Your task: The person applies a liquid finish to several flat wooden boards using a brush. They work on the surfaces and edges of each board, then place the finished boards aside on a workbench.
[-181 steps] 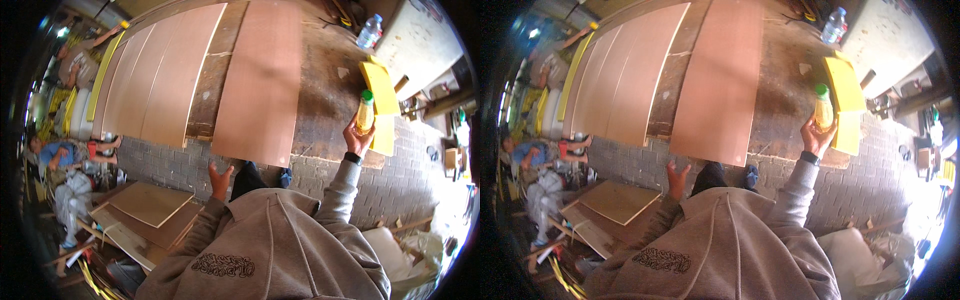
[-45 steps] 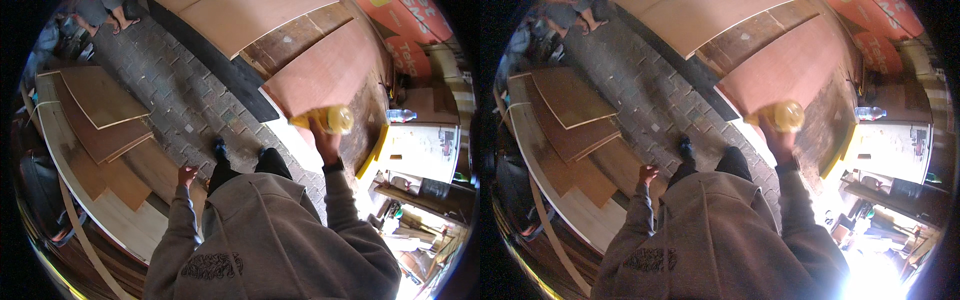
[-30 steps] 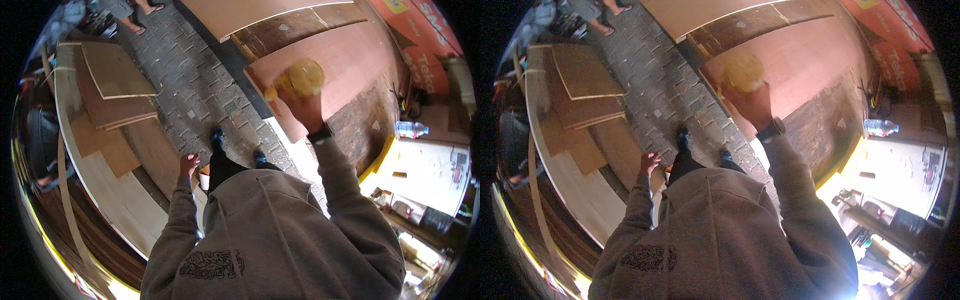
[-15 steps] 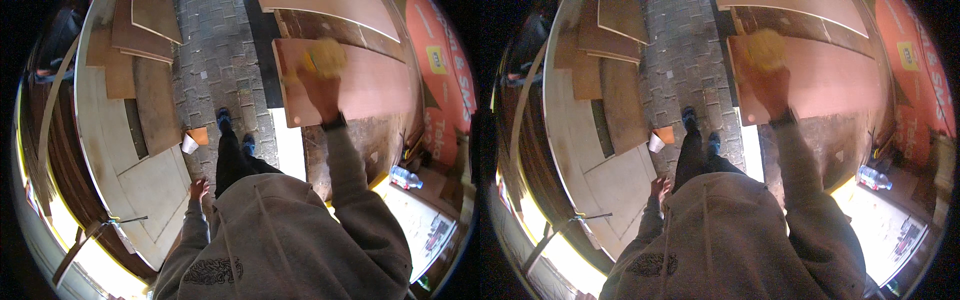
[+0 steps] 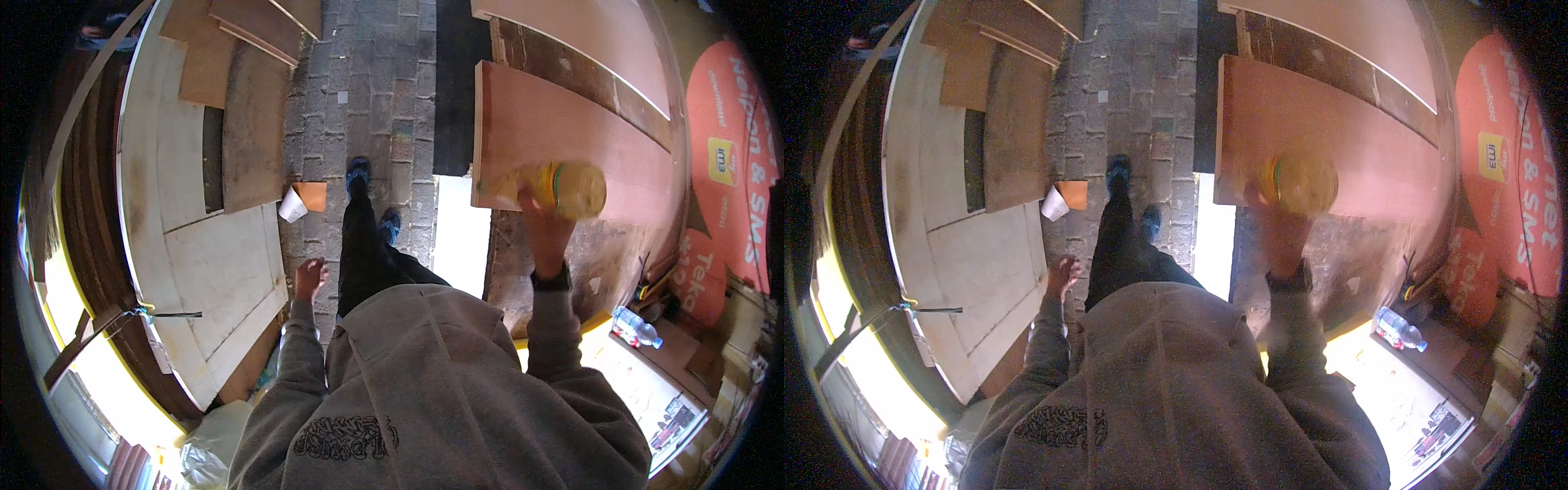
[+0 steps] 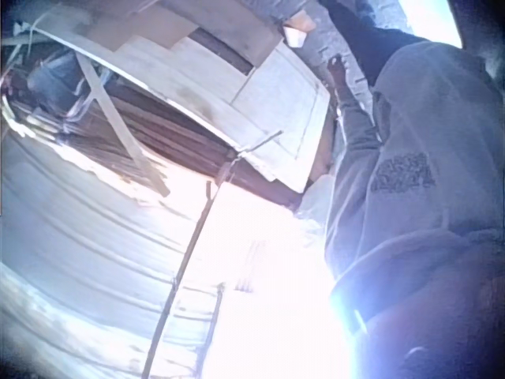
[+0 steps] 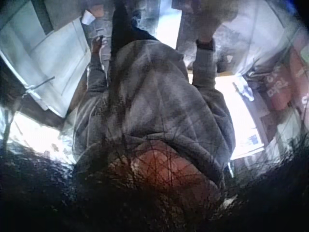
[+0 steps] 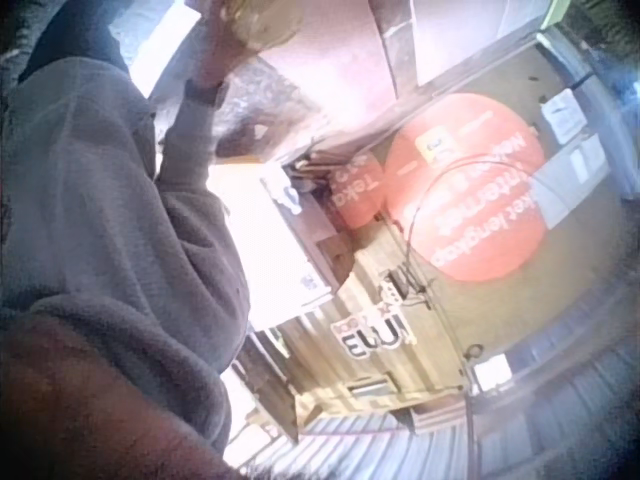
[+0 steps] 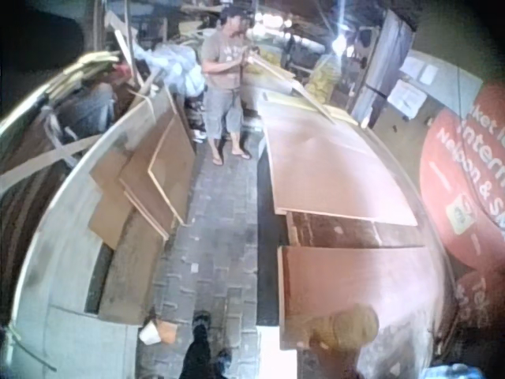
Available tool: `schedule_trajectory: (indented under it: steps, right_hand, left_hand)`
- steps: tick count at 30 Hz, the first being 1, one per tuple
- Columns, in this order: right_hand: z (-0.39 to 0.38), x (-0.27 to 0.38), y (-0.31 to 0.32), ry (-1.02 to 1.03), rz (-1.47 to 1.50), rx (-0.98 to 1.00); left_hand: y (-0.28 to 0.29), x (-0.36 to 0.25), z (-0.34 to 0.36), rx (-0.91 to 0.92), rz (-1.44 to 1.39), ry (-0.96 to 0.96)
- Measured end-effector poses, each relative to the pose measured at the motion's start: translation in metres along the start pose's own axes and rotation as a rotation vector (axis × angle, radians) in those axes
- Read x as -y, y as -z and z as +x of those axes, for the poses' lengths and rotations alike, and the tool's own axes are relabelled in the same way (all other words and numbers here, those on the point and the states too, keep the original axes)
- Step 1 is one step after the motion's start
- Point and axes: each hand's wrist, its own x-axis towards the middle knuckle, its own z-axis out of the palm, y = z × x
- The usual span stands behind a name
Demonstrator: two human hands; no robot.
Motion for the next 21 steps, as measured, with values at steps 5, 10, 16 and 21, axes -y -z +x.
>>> schedule_trajectory:
  steps: [5, 10, 16, 21]
  right_hand:
    - [0.025, -0.017, -0.01, 0.325, -0.357, -0.017]
    - [0.127, 0.009, -0.049, -0.027, 0.245, -0.138]
    - [0.033, -0.032, -0.017, 0.115, -0.108, 0.021]
    - [-0.031, 0.022, 0.011, -0.316, 0.437, -0.128]
  left_hand:
    - [-0.029, -0.058, -0.008, 0.013, -0.011, -0.109]
    - [-0.02, -0.044, -0.01, 0.024, 0.062, -0.015]
    - [0.031, 0.045, -0.004, -0.038, -0.082, 0.08]
    - [0.04, 0.072, -0.02, -0.082, 0.03, 0.249]
